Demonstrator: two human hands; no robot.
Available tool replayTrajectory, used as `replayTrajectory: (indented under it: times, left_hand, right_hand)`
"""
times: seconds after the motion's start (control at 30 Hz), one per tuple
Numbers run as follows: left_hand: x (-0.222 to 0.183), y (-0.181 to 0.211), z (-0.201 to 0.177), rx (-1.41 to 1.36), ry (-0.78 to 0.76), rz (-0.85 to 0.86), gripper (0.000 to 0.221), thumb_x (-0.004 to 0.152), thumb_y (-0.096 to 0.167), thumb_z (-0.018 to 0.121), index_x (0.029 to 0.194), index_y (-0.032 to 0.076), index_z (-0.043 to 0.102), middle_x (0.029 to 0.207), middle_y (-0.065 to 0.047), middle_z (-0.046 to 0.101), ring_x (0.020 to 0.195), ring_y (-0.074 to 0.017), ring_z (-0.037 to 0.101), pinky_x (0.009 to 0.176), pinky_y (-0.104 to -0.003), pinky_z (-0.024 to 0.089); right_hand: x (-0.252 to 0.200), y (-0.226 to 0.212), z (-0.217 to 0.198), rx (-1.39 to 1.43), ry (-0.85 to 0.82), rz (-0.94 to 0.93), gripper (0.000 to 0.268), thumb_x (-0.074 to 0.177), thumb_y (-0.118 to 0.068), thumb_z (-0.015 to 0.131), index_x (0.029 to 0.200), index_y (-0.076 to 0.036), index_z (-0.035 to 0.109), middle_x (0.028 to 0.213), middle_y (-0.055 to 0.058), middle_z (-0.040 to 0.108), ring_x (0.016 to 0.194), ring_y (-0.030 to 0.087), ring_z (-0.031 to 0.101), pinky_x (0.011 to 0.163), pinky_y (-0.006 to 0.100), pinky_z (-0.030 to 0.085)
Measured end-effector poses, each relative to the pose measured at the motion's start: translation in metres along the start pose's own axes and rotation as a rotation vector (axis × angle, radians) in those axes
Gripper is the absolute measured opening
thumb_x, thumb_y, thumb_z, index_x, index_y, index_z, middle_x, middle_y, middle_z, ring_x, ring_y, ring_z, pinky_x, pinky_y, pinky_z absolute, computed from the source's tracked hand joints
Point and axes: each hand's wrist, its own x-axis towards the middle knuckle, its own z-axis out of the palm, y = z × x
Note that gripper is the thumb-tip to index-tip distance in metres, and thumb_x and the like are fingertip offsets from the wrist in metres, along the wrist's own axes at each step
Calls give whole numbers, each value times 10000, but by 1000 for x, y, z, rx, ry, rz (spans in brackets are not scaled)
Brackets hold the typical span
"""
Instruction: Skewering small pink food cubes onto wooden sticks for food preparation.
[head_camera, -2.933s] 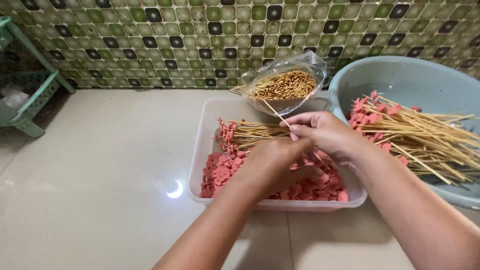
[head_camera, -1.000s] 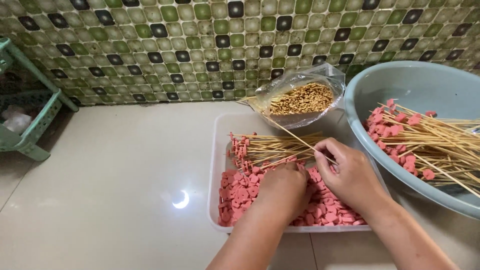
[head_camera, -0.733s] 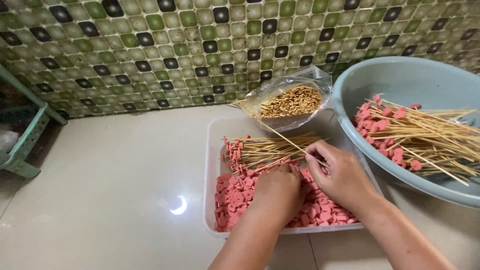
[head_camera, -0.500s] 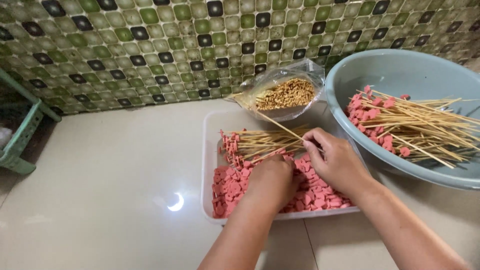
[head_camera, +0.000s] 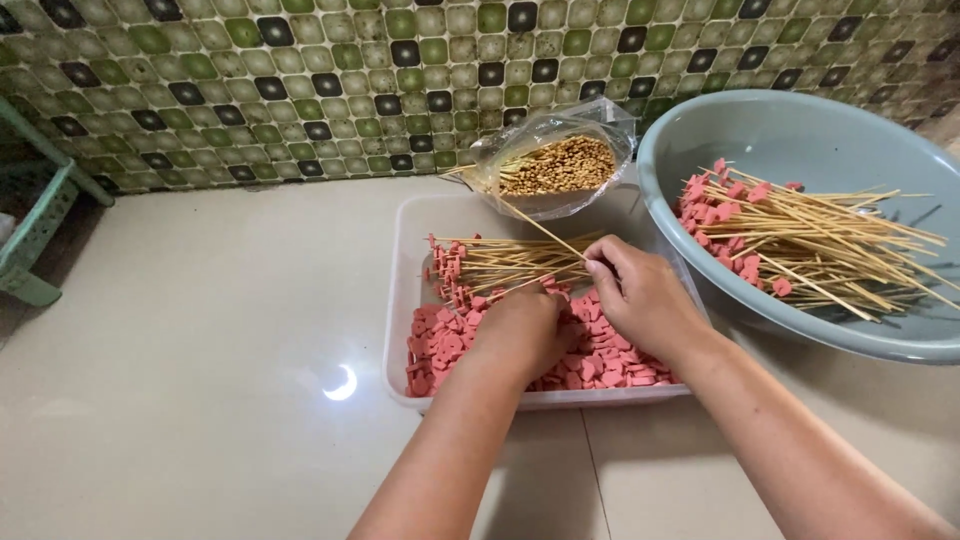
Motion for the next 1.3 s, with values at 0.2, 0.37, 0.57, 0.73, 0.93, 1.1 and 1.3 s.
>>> replayTrajectory:
  times: [0.2,0.37,0.57,0.73,0.93,1.1,1.3]
  left_hand:
    - [5,-5,7,-24,20,-33,330,880,317,655,1109,108,768,1085,-204,701,1030,-429,704,833,-539,602]
    - [4,-2,1,-23,1,-60,347,886,340,649,1122,113,764,1095,-202,703,1049,-420,700,854,-534,597]
    - [9,0,4,-12,-34,-89,346,899,352,640,1122,120,767,1116,-194,700,1066,-413,693,865,-525,591]
    - [14,1,0,-4,-69,-135,359,897,375,634,1122,129,768,1141,-183,690,1080,-403,688,876,-530,588]
    - [17,5,-5,-17,-54,-135,318,867,327,625,1015,94,782,970,-184,733,987,-408,727,835,-532,606]
    - [20,1,-1,65,-32,-80,287,898,250,587,994,40,758,900,-188,748,924,-402,748,774,-540,618]
    - [20,12,-14,47,-90,-125,295,890,173,573,1075,44,763,960,-173,765,974,-397,748,827,-532,619]
  right_hand:
    - [0,0,-2,22,-27,21,138,1007,-205,542,1036,-161,670,798,177,721,847,416,717,762,526,554]
    - [5,3,-2,32,-51,2,158,1016,-197,520,1060,-153,666,836,198,719,875,435,708,773,542,550]
    - [6,3,-4,47,-69,11,170,1021,-200,508,1059,-150,666,857,200,719,893,439,705,791,548,549]
    - [12,9,-3,40,-72,-4,158,1020,-210,525,1040,-151,670,850,183,721,893,418,712,792,529,555]
    - [13,14,-2,31,-57,-22,144,1011,-214,531,1011,-153,661,815,174,713,860,406,719,775,513,565]
    - [12,10,-4,28,-115,-25,151,1005,-211,517,986,-123,639,812,209,708,866,441,708,766,551,553]
    - [11,12,-3,17,-134,-17,121,989,-204,541,995,-129,634,819,218,697,880,443,700,761,559,546]
